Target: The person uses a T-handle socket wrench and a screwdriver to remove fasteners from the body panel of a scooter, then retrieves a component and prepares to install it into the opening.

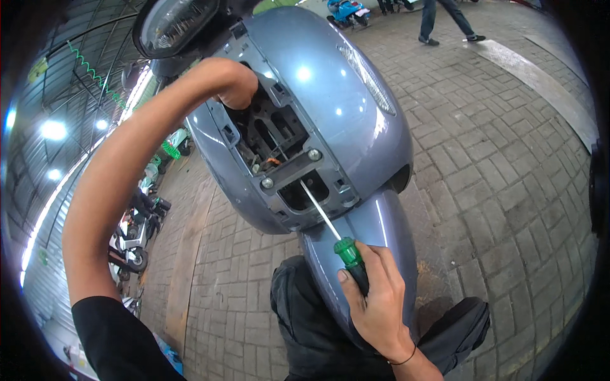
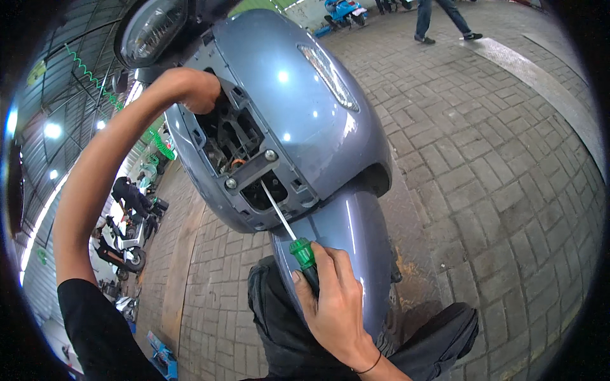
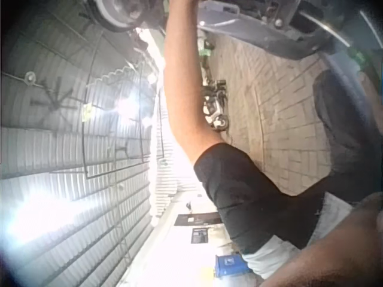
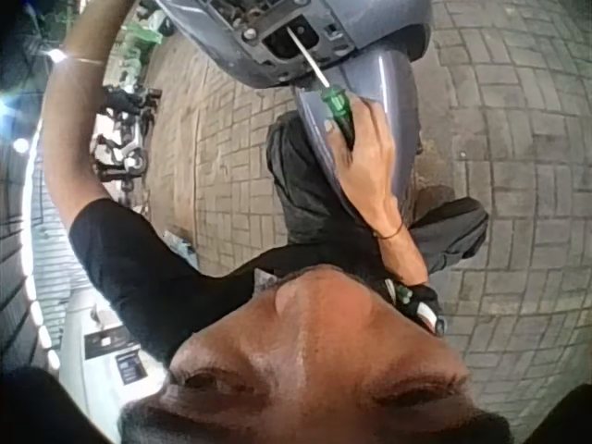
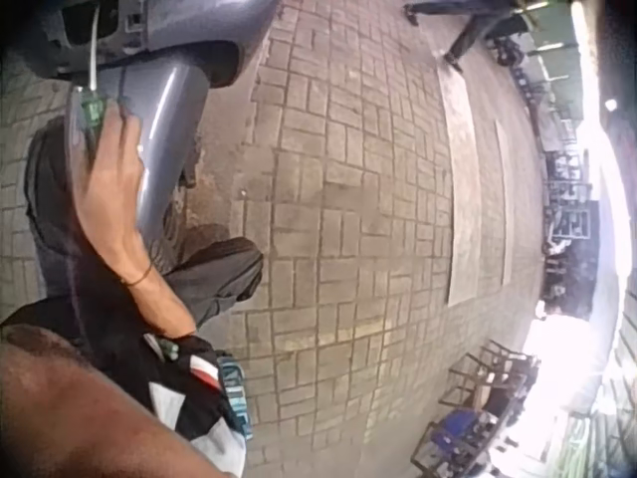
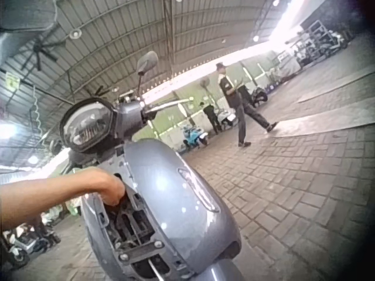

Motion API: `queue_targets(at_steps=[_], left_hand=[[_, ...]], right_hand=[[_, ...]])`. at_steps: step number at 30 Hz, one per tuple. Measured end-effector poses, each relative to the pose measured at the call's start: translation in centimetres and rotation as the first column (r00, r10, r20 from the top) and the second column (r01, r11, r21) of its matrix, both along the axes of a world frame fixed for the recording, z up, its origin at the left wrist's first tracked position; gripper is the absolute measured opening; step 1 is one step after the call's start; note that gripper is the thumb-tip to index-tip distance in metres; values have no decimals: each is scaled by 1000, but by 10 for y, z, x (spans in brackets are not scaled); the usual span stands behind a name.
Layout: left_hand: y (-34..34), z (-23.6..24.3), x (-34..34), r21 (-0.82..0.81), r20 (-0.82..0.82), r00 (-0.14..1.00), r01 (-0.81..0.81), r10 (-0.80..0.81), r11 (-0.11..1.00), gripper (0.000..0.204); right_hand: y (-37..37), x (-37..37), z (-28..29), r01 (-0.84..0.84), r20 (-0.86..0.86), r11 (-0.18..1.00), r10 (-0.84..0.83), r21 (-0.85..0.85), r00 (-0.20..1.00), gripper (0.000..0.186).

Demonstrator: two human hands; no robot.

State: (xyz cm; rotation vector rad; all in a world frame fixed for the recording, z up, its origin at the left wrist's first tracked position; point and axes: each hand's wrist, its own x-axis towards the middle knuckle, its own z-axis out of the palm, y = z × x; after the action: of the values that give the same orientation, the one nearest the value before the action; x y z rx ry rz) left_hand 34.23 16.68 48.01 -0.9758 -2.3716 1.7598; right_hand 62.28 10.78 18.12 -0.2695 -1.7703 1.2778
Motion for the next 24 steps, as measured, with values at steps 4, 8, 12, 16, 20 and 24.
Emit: queue_targets(at_steps=[4, 8, 12, 16, 20, 24], left_hand=[[7, -2, -4, -3, -87, 996, -10, 10, 1000, 32], [-12, -5, -33, -7, -205, 955, 217, -214, 976, 24], [12, 12, -28, -369, -24, 1000, -14, 6, 929, 40], [-4, 24, -47, -116, 132, 973, 203, -188, 972, 35], [4, 19, -41, -172, 11, 994, 110, -109, 979, 35], [3, 15, -42, -167, -8, 994, 107, -110, 980, 35]], right_hand=[[5, 10, -5, 59, 142, 990, -78, 132, 987, 53], [26, -3, -18, 76, 170, 957, -127, 279, 977, 58], [25, -3, -21, 31, 180, 977, -69, 209, 981, 58], [17, -2, -16, 17, 191, 980, -56, 200, 980, 49], [11, -2, -12, -17, 195, 988, -14, 156, 981, 49], [9, -13, -10, -7, 183, 987, -23, 163, 983, 49]])
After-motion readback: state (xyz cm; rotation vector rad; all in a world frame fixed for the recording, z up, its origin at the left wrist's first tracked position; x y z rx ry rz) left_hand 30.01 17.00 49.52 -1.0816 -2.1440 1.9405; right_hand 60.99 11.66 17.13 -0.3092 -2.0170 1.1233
